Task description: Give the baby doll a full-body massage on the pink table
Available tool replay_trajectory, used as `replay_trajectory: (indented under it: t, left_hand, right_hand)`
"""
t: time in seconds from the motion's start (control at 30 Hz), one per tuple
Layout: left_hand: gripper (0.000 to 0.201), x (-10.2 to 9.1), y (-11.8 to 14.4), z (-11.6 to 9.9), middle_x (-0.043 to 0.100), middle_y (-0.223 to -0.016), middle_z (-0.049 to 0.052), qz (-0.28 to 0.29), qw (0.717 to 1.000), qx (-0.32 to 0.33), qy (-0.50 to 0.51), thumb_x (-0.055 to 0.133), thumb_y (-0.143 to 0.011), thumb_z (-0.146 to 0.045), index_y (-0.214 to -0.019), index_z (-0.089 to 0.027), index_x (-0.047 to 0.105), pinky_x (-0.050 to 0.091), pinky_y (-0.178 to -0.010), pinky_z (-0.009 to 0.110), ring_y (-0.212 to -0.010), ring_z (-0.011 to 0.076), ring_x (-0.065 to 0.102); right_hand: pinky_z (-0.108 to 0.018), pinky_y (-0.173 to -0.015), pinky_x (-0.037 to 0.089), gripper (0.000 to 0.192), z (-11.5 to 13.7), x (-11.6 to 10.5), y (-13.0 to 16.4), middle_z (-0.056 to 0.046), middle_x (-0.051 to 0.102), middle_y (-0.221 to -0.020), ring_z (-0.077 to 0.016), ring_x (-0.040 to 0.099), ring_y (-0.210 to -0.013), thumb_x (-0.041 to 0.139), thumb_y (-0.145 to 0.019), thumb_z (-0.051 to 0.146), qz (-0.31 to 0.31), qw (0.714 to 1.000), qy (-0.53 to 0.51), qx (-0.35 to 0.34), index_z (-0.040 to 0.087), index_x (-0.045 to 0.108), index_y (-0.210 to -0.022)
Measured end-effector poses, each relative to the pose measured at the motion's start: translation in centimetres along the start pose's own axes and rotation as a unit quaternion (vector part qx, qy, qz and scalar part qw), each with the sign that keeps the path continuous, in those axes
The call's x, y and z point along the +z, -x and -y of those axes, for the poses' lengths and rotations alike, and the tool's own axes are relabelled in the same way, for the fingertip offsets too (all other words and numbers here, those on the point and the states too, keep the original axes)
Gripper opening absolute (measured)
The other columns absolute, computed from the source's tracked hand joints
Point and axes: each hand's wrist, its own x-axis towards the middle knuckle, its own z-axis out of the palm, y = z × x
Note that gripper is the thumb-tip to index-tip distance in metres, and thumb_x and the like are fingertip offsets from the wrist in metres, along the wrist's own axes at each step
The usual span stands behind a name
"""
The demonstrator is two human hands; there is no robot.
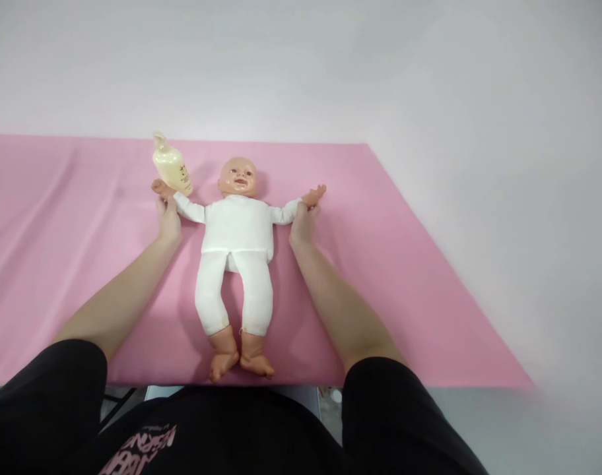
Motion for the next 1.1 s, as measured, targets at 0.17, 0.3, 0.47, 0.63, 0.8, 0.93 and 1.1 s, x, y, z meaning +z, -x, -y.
replay_trajectory:
  t: [0.17,0.3,0.47,0.63,0.8,0.93,1.1]
  left_hand:
    - [0.067,-0.2,2.2,-2.8,0.052,-0.156,0.016,0.133,0.981,0.134,-0.034,0.047,-0.1,-0.073,-0.151,-0.029,0.04,0.046,-0.118,0.048,-0.14,0.0286,0.057]
    - [0.069,0.0,3.7,-4.7,0.055,-0.152,0.018,0.228,0.935,0.245,-0.115,0.041,-0.102,-0.071,-0.152,-0.024,0.046,0.037,-0.123,0.052,-0.144,0.0321,0.051]
    - [0.063,0.5,4.4,-5.2,0.062,-0.146,0.018,0.308,0.88,0.289,-0.218,0.039,-0.104,-0.064,-0.148,-0.022,0.056,0.036,-0.121,0.057,-0.136,0.0358,0.053]
    - [0.063,0.4,4.4,-5.2,0.062,-0.144,0.017,0.28,0.896,0.283,-0.196,0.04,-0.104,-0.065,-0.147,-0.022,0.055,0.036,-0.122,0.056,-0.136,0.0349,0.054]
    - [0.071,0.0,3.7,-4.4,0.05,-0.156,0.019,0.197,0.949,0.227,-0.089,0.045,-0.101,-0.072,-0.153,-0.023,0.043,0.033,-0.127,0.053,-0.149,0.0316,0.046]
    - [0.068,-0.1,2.0,-2.3,0.049,-0.159,0.016,0.127,0.985,0.116,-0.017,0.048,-0.1,-0.073,-0.151,-0.029,0.039,0.042,-0.124,0.047,-0.148,0.0269,0.05]
    - [0.044,-0.1,0.1,-0.5,0.059,-0.149,0.015,0.015,0.998,-0.043,0.033,0.046,-0.104,-0.058,-0.134,-0.025,0.049,0.041,-0.126,0.052,-0.147,0.0279,0.054]
  right_hand:
    - [-0.057,-0.129,0.036,0.058,3.8,0.5,1.9,-0.011,0.043,-0.166,-0.0246,0.042,-0.156,0.054,-0.092,0.031,0.116,0.984,0.006,-0.132,0.027,0.042,-0.149]
    - [-0.053,-0.125,0.042,0.053,6.4,0.8,3.7,-0.01,0.058,-0.154,-0.0262,0.054,-0.145,0.06,-0.092,0.03,0.207,0.962,0.046,-0.172,0.027,0.051,-0.144]
    - [-0.054,-0.116,0.049,0.042,7.5,1.1,4.7,-0.007,0.072,-0.131,-0.029,0.065,-0.125,0.061,-0.089,0.027,0.271,0.922,0.128,-0.244,0.03,0.064,-0.131]
    - [-0.054,-0.117,0.049,0.04,7.6,1.1,4.8,-0.007,0.071,-0.131,-0.0286,0.064,-0.125,0.062,-0.092,0.032,0.267,0.928,0.122,-0.23,0.031,0.063,-0.132]
    - [-0.055,-0.125,0.041,0.055,6.7,0.7,3.9,-0.012,0.055,-0.154,-0.0276,0.053,-0.145,0.062,-0.093,0.038,0.195,0.965,0.054,-0.166,0.027,0.046,-0.145]
    - [-0.06,-0.129,0.033,0.06,4.5,0.5,2.2,-0.012,0.039,-0.167,-0.0277,0.04,-0.156,0.054,-0.094,0.037,0.128,0.984,0.013,-0.12,0.028,0.037,-0.15]
    - [-0.064,-0.126,0.036,0.062,1.0,0.0,0.1,-0.015,0.038,-0.164,-0.0293,0.044,-0.153,0.044,-0.093,0.034,0.031,0.999,-0.019,0.007,0.025,0.034,-0.154]
